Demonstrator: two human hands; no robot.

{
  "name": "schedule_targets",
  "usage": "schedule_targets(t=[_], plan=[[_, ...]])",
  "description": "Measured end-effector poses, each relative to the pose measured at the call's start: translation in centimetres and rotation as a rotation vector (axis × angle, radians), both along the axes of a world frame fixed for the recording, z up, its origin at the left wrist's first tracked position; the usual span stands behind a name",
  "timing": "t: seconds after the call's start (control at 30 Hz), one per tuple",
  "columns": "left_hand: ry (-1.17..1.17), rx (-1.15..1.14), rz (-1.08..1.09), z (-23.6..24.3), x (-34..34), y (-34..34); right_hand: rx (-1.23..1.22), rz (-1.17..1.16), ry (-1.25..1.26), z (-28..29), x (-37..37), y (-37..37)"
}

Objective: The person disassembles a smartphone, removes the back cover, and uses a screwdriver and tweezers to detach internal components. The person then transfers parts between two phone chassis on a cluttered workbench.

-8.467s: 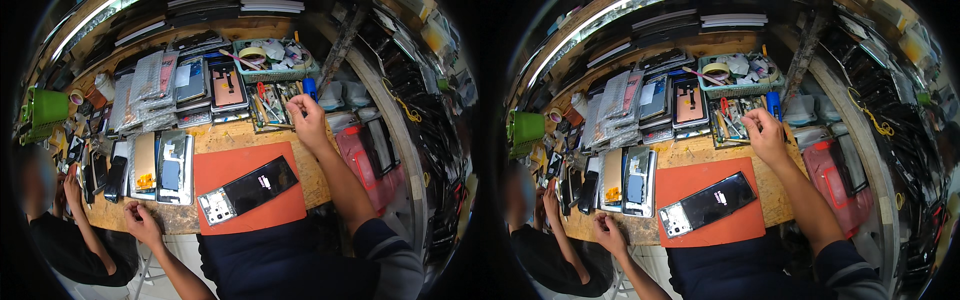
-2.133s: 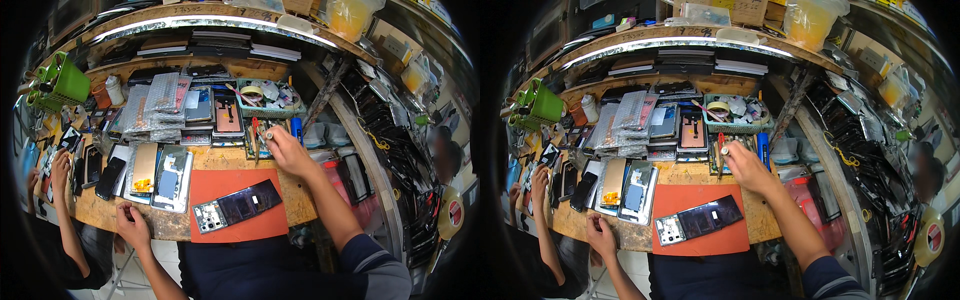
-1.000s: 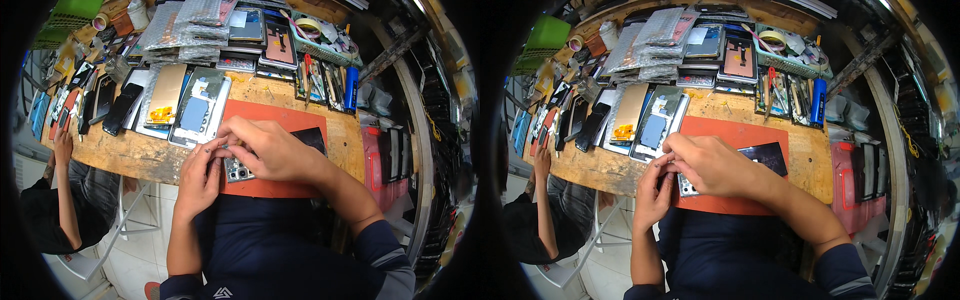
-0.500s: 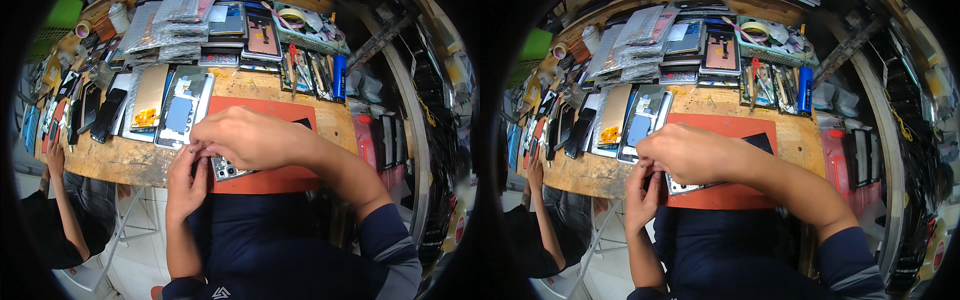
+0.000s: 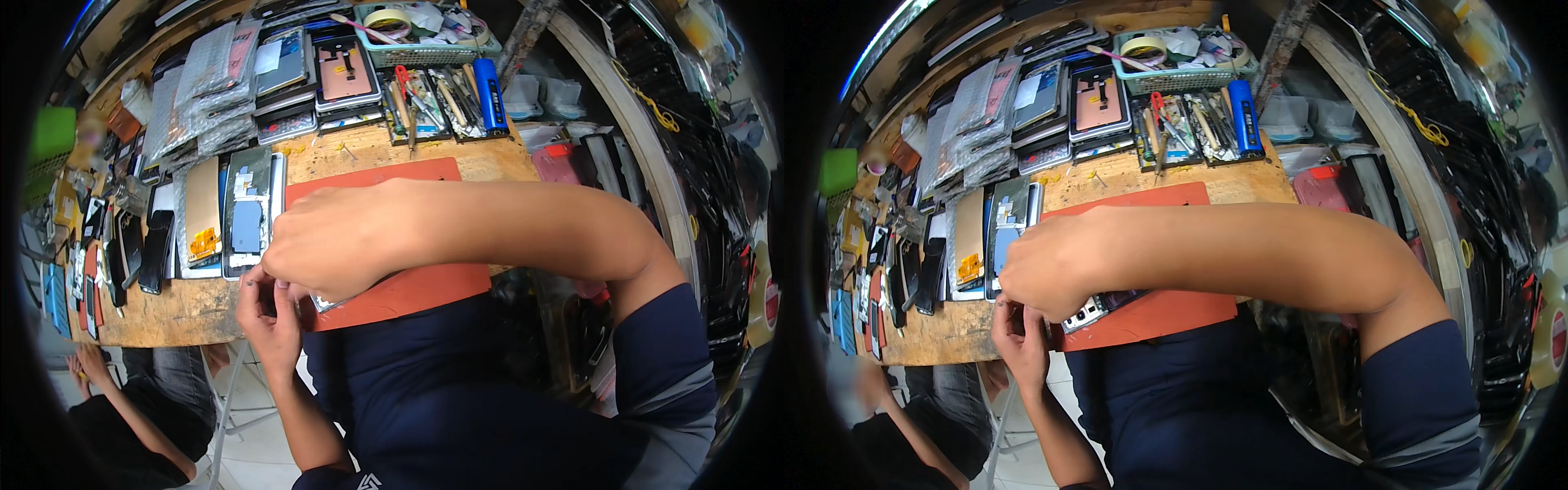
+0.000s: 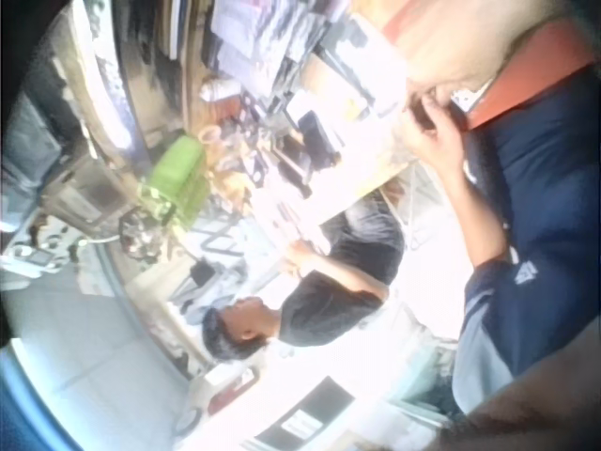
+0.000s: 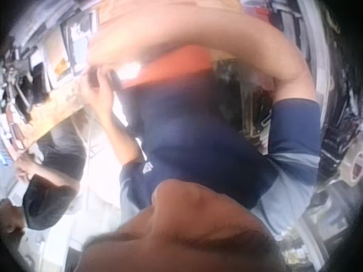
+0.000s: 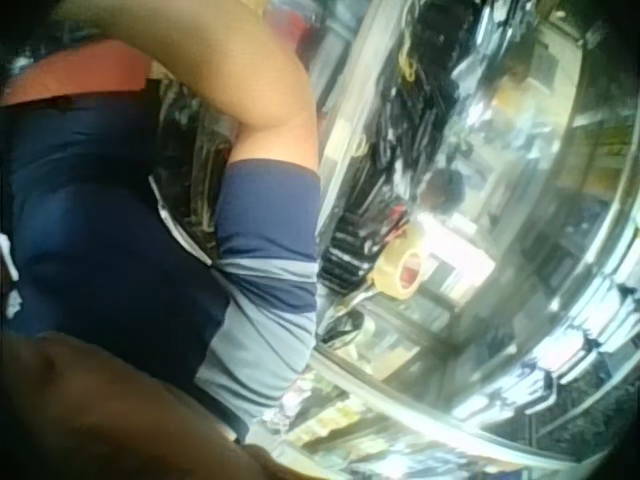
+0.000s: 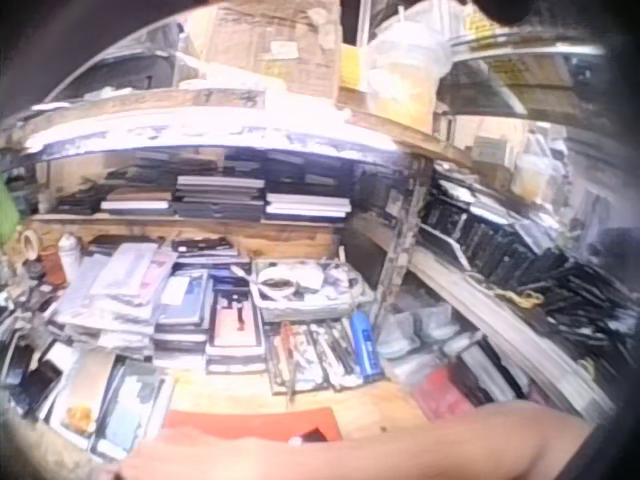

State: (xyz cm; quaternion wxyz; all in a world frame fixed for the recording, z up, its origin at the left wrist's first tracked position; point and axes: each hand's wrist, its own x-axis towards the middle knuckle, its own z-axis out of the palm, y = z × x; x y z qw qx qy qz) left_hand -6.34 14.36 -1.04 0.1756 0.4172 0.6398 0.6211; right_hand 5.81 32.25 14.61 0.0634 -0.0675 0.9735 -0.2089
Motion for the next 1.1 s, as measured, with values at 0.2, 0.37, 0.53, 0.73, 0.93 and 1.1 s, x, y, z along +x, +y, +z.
schedule_targets(t=[0.2,0.37,0.53,0.73,0.93,1.1], plan=[[0.01,0.009,-0.023,0.8,0.2,0.2,0.105,0.006,0.115,-2.0,-1.6,-0.6],[-0.014,0.044,-0.007,0.1,-0.1,0.0,0.108,-0.026,0.043,-1.1,-1.4,-0.8],[-0.09,0.025,-0.221,1.3,0.0,-0.1,0.12,-0.039,-0.014,-1.1,-1.7,-0.9],[-0.053,-0.032,-0.206,2.5,0.4,1.7,0.148,-0.04,-0.029,-0.7,-1.5,-1.1],[0.249,-0.008,-0.104,1.1,0.7,2.1,0.194,0.038,-0.075,-0.1,-1.3,-1.3],[-0.299,-0.216,-0.237,3.6,-1.0,0.7,0.231,0.005,0.033,-0.7,-1.5,-2.1]])
